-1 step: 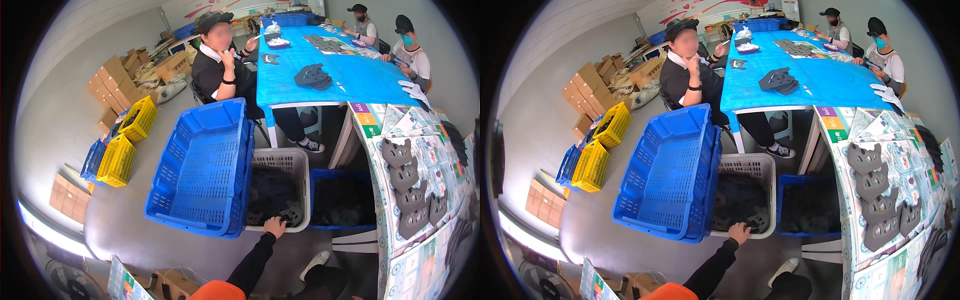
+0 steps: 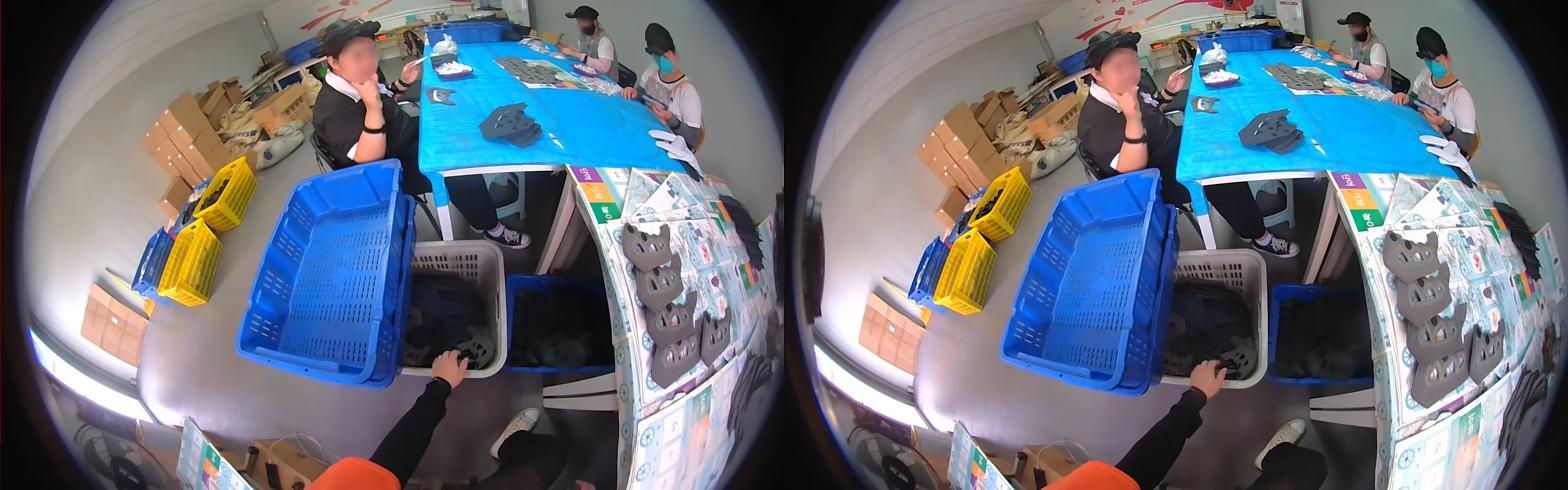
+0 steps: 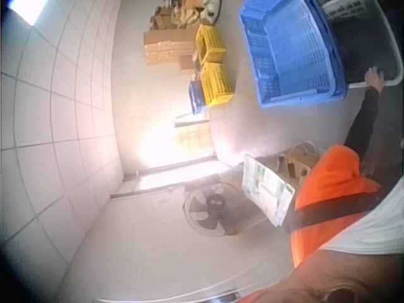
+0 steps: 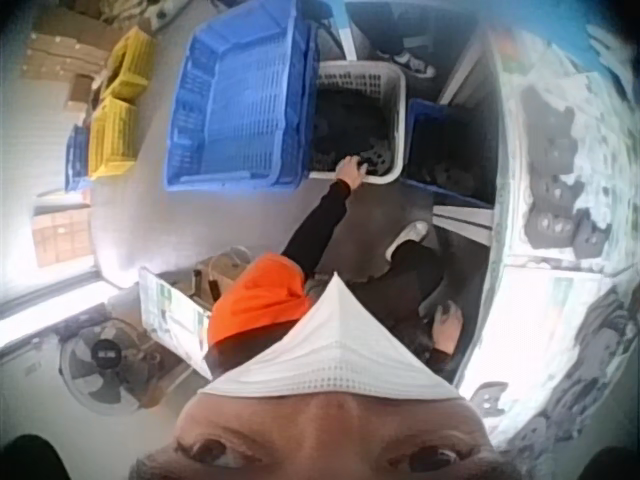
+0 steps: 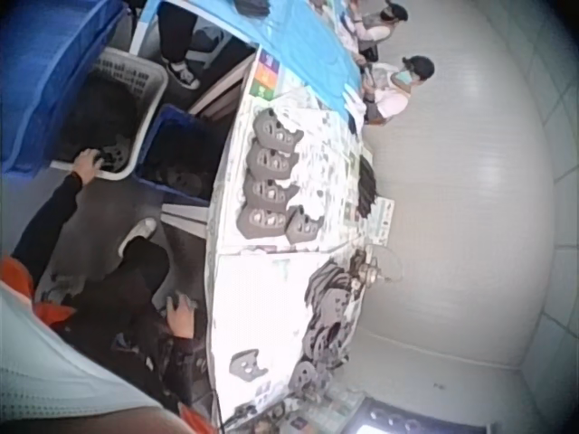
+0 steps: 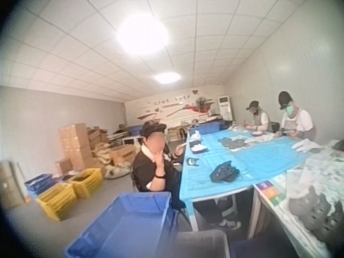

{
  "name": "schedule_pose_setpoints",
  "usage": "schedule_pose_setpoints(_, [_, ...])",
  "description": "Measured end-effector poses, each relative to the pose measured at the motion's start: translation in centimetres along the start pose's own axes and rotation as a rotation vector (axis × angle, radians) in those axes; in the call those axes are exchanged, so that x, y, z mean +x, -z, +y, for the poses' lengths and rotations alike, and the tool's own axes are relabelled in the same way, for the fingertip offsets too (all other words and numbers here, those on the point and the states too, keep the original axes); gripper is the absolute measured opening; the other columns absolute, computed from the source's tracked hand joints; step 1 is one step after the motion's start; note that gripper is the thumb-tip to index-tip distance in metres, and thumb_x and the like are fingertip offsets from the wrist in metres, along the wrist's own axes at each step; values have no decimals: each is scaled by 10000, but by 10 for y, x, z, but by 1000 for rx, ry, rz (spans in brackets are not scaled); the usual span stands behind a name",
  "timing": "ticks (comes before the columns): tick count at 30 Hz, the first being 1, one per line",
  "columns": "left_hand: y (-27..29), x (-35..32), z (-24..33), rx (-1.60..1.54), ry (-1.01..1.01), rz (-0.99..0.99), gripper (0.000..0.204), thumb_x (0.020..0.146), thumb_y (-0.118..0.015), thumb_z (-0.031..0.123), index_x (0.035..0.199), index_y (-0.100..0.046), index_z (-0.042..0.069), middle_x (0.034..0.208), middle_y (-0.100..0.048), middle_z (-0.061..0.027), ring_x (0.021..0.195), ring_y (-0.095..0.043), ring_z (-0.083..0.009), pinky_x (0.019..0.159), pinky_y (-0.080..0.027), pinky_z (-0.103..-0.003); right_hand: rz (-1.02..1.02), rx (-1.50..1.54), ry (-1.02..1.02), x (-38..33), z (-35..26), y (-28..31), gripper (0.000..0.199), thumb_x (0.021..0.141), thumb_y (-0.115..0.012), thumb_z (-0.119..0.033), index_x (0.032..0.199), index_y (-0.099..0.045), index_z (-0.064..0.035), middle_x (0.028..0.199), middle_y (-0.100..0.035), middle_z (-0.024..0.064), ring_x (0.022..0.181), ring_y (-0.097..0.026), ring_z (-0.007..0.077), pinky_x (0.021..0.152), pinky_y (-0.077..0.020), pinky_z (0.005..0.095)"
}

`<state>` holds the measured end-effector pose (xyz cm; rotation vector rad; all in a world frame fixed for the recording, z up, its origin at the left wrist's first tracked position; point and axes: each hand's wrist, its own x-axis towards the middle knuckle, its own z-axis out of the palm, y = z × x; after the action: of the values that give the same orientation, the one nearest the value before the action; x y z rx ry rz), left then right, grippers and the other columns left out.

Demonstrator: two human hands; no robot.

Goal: Applying adhesive to grey shoe upper components using a handheld glue gun.

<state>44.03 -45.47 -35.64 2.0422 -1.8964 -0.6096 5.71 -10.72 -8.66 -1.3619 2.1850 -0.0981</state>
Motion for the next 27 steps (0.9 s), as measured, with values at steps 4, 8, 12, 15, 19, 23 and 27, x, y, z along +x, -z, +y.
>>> schedule_pose_setpoints(4, [34, -6, 25, -267, -77, 131, 363, 985, -669, 300, 1255, -663, 57, 1170, -674, -161, 1153, -628, -374, 1001, -492, -492, 55, 53, 124, -6, -20, 16, 408, 1021, -632, -285, 1291, -675, 18, 1307, -667, 284, 1203, -619, 480, 1061, -492, 517])
schedule_pose_setpoints(8, [70, -28, 68, -453, -181, 193, 345, 977, -688, 221, 1257, -648, 24, 1125, -677, -161, 1068, -664, -345, 936, -528, -449, 90, 66, 187, -22, -25, 24, 391, 1017, -646, -263, 1282, -679, 23, 1289, -678, 279, 1185, -635, 470, 1041, -509, 508])
schedule_pose_setpoints(12, [128, -65, 135, -652, -209, 127, 333, 1003, -700, 243, 1225, -662, -2, 1039, -720, -161, 864, -717, -300, 808, -569, -390, 184, -8, 244, -51, -9, 27, 385, 1006, -679, -265, 1267, -692, 17, 1263, -700, 264, 1141, -671, 448, 998, -542, 469])
schedule_pose_setpoints(15, [219, -80, 192, -984, -144, 77, 440, 1105, -574, 422, 1093, -717, 5, 814, -700, -30, 608, -597, -80, 611, -496, -261, 215, -20, 230, -76, 4, 26, 381, 1005, -694, -271, 1257, -701, 14, 1242, -718, 251, 1110, -694, 432, 973, -560, 448])
schedule_pose_setpoints(19, [363, -126, 238, -1147, -463, 426, 508, 1189, -319, 342, 1340, -659, -5, 1233, -718, -119, 1092, -659, -176, 930, -510, -314, 216, 101, 230, -112, -9, 39, 434, 1031, -676, -256, 1357, -645, 30, 1335, -679, 260, 1225, -655, 430, 1041, -529, 440])
schedule_pose_setpoints(23, [436, -224, 269, -1249, -779, 1293, 737, 1100, -356, 532, 1647, -315, 39, 1678, -377, -172, 1552, -338, -313, 1260, -202, -482, 347, 538, 525, -148, -64, 94, 631, 1098, -539, -239, 1619, -316, 38, 1704, -313, 220, 1570, -301, 437, 1271, -305, 520])
schedule_pose_setpoints(27, [431, -320, 308, -1599, -1147, 1480, 746, 1097, -348, 510, 1651, -278, 15, 1684, -351, -219, 1565, -312, -362, 1291, -159, -530, 1563, 1049, 928, -167, -131, 147, 891, 1043, -463, -557, 1708, -135, -64, 1796, -53, 135, 1661, -39, 281, 1338, -32, 530])
